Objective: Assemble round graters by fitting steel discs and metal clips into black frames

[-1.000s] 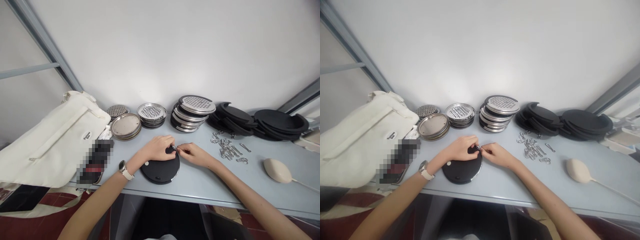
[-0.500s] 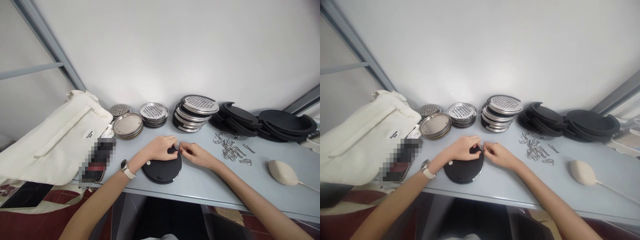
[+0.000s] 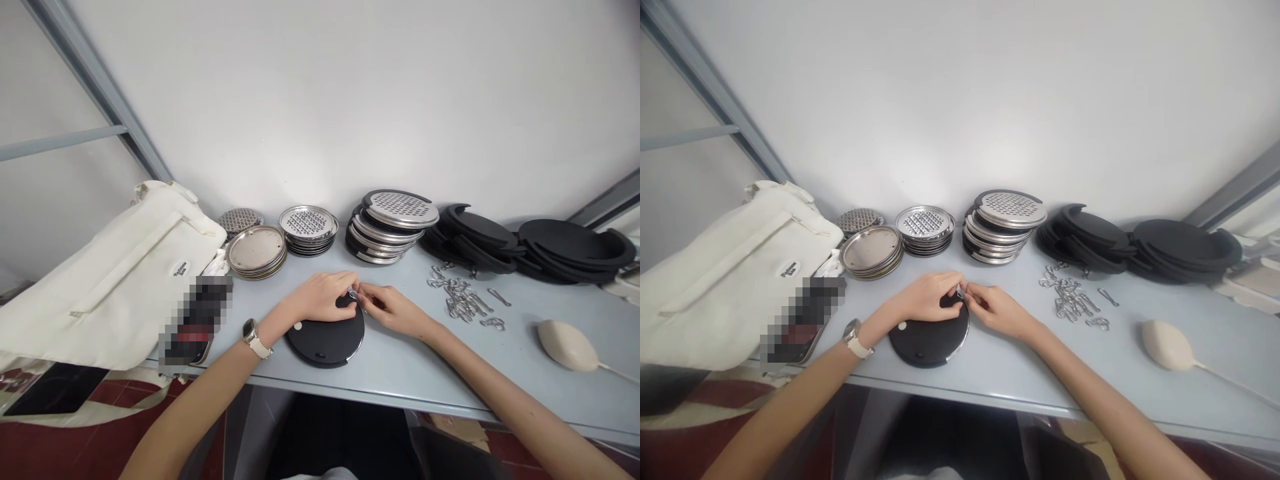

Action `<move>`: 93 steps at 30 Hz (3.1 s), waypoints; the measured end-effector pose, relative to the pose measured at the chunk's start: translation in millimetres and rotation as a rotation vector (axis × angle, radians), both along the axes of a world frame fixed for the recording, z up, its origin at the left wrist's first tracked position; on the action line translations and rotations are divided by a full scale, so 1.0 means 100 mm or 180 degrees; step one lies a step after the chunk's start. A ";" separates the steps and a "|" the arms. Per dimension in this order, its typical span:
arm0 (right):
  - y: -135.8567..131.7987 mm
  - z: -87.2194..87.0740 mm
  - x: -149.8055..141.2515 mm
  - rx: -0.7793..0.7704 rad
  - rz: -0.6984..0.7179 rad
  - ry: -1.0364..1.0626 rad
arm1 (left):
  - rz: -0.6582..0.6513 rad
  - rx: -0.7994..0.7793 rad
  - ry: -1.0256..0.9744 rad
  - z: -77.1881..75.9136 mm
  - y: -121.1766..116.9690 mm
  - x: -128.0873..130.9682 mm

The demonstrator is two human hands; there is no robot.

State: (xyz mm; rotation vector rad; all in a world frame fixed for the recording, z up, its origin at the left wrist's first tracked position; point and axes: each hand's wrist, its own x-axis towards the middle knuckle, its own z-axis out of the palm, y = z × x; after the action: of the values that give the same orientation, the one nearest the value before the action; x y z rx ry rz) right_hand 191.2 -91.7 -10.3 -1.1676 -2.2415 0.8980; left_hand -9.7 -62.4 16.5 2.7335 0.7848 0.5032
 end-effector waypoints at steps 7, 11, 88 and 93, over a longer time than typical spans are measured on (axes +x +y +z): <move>-0.01 -0.03 -0.02 0.0083 -0.0068 0.0028 | -0.0017 0.0021 -0.0050 -0.02 0.01 0.00; 0.01 -0.04 -0.01 0.0116 -0.0068 -0.0024 | 0.0098 -0.0073 -0.0008 -0.03 0.02 0.00; -0.31 -0.09 -0.20 0.0704 -0.0716 -0.0675 | 0.0102 -0.0544 0.0003 -0.01 -0.03 -0.02; -0.33 -0.10 -0.22 0.0795 -0.0805 -0.0760 | 0.0105 -0.0548 -0.0054 0.01 -0.04 -0.03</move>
State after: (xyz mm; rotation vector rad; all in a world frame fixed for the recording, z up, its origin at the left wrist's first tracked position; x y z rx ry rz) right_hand 169.4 -124.5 -20.8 -1.4571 -2.2393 0.3842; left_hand -12.4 -66.3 17.4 2.5592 0.8295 0.4430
